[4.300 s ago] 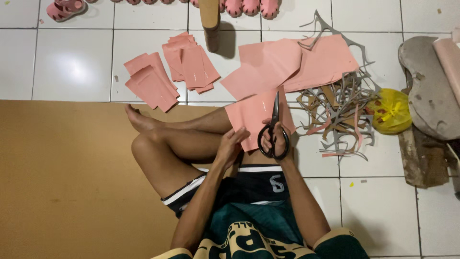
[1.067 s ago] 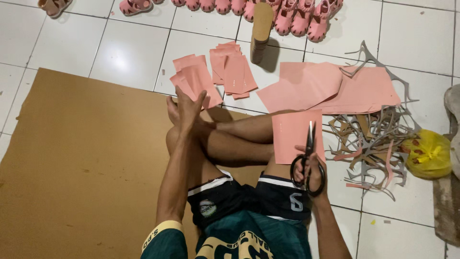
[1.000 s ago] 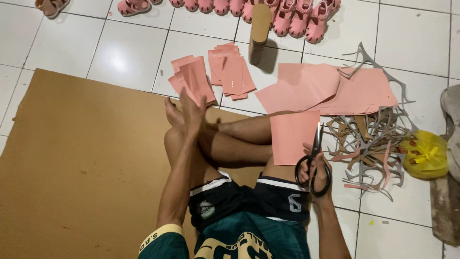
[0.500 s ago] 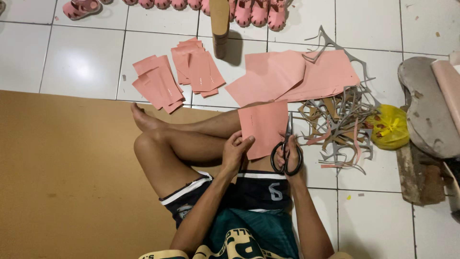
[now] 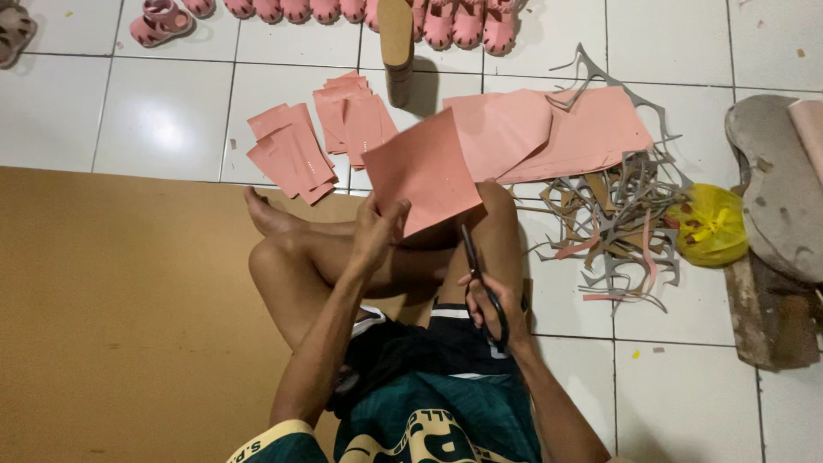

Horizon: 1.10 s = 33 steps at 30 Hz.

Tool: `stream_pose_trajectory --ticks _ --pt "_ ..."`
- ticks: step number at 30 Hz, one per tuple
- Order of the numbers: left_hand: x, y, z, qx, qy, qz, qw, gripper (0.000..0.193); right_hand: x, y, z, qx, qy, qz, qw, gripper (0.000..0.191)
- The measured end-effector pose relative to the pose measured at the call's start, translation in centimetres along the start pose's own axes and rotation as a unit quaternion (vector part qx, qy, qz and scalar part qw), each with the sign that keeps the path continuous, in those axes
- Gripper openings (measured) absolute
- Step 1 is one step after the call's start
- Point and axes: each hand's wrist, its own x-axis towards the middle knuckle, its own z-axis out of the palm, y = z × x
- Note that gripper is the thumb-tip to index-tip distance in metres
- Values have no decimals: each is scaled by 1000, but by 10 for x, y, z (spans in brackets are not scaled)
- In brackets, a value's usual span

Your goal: The person sits on the floor and uses scissors to cut rectangular pieces from a stack of pink material. The cut pieces are placed in a pile to the left, while the remaining material and scraps are visible nearby.

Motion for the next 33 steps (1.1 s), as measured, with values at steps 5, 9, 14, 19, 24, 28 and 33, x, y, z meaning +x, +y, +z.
stream_pose_trajectory --ticks 5,9,14,19,24,28,33 --pt "-7 59 -26 7 -41 58 997 9 16 -32 31 -86 -49 -75 992 57" --pt "-18 76 -28 21 -73 71 995 13 34 -62 43 -135 -43 -106 984 56" --pt "-26 79 -26 21 -69 58 996 13 44 -77 49 -118 -60 -115 985 54" --pt "-28 78 -24 21 -77 62 995 14 43 -70 47 -107 -36 -97 989 50" --pt "-28 77 -23 7 -93 63 994 14 38 -64 46 -75 -26 -55 995 48" --pt "-35 78 -22 36 -107 66 991 15 40 -67 42 -109 -26 -112 987 47" --pt "-41 77 -15 36 -108 46 992 15 39 -66 39 -94 -25 -109 989 47"
